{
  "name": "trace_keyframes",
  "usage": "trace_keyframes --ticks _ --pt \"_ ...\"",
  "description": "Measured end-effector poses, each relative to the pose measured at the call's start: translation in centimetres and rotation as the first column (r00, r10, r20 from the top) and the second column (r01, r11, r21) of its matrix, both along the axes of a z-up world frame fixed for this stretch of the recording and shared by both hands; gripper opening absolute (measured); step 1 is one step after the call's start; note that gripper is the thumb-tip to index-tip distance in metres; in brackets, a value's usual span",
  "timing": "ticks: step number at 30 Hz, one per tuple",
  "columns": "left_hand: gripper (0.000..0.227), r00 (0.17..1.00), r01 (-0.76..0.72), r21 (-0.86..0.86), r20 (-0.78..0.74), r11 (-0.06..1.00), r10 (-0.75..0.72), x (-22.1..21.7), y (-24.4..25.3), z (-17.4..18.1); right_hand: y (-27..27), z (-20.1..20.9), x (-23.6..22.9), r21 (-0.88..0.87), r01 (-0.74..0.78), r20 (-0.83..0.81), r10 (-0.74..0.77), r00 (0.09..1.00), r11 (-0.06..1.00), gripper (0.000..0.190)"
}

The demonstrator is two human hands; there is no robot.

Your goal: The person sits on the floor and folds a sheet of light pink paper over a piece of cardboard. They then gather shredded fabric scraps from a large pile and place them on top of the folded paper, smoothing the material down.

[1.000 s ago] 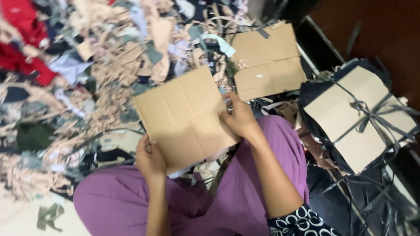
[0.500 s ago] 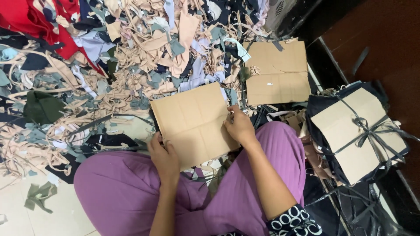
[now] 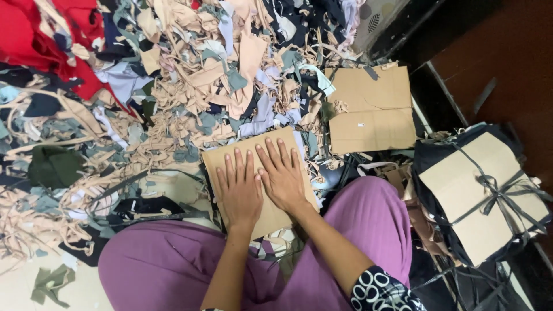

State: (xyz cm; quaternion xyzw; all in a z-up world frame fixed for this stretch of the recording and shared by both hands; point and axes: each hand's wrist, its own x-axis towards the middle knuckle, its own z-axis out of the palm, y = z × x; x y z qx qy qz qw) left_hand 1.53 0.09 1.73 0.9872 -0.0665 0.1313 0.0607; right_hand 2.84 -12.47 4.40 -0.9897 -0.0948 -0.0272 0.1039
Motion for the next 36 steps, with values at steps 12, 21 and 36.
trace_keyframes --ticks 12,21,36 --pt "0.06 0.995 -0.019 -0.039 0.093 0.999 0.022 0.5 -0.4 -1.3 -0.3 -2.0 0.6 -0.041 -0.003 -0.02 0.002 1.0 0.999 0.059" --pt "0.059 1.0 -0.006 -0.049 0.023 0.999 0.007 0.5 -0.3 0.5 -0.3 -1.7 1.2 0.021 0.006 0.071 -0.007 0.997 1.0 0.057" --pt "0.046 0.987 -0.102 -0.806 -0.157 0.583 -0.045 1.0 1.0 4.5 2.6 0.2 16.2 0.884 0.429 -0.357 -0.324 0.876 0.187 0.008"
